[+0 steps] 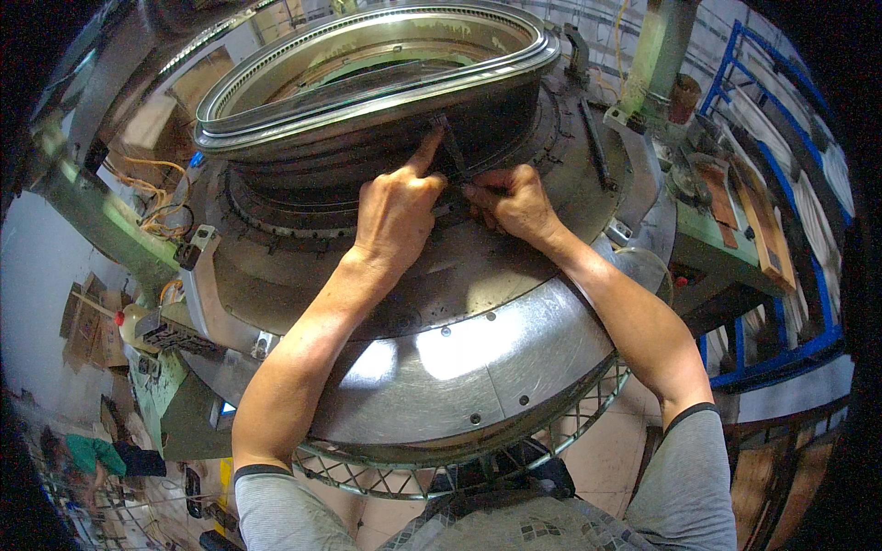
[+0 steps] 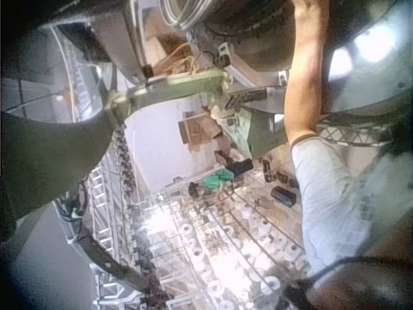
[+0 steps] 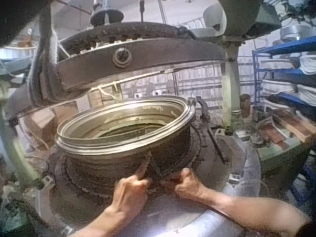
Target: The person repeatedly picks small rectangular metal pieces from a wooden tray and inserts them into slots on a large circular metal machine. The person handles the pieces one at a time, aligning and pressing them into place around the machine's rim.
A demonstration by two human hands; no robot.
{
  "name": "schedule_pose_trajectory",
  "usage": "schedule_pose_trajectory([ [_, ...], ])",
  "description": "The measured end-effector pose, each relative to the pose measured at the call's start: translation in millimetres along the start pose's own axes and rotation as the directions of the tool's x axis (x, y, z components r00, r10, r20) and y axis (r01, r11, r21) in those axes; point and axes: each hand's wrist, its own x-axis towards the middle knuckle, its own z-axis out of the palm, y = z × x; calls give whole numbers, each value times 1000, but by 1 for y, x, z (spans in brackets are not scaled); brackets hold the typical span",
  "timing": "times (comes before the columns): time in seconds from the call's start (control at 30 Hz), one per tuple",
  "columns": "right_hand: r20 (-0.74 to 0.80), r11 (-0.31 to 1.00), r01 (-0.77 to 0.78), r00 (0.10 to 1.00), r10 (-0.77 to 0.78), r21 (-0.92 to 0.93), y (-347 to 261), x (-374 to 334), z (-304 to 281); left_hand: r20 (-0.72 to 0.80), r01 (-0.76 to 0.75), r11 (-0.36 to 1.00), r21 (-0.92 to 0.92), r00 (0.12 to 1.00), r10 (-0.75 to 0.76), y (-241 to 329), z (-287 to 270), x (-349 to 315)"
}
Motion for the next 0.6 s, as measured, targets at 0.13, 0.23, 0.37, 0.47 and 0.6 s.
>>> schedule_pose_trajectory([
  [0.13, 0, 999, 37, 999, -37, 30, -1, -1, 0, 7, 9, 1000, -5, 1000, -9, 1, -1, 0],
  [0.23, -27, 994, 104, 994, -103, 30, -1, -1, 3, 5, 3, 1000, -11, 1000, -3, 0, -1, 0],
  [0.37, -28, 993, 114, 993, -114, 18, 1, -1, 4, 3, -1, 1000, -1, 1000, 1, -1, 0, 0],
  [0.47, -38, 992, 128, 991, -127, 9, 2, 0, 4, -5, -6, 1000, -8, 1000, 6, -2, 1, 0],
  [0.6, -12, 999, 24, 1000, -24, -33, 0, 0, 0, -19, -23, 1000, -19, 1000, 23, -2, 0, 0],
])
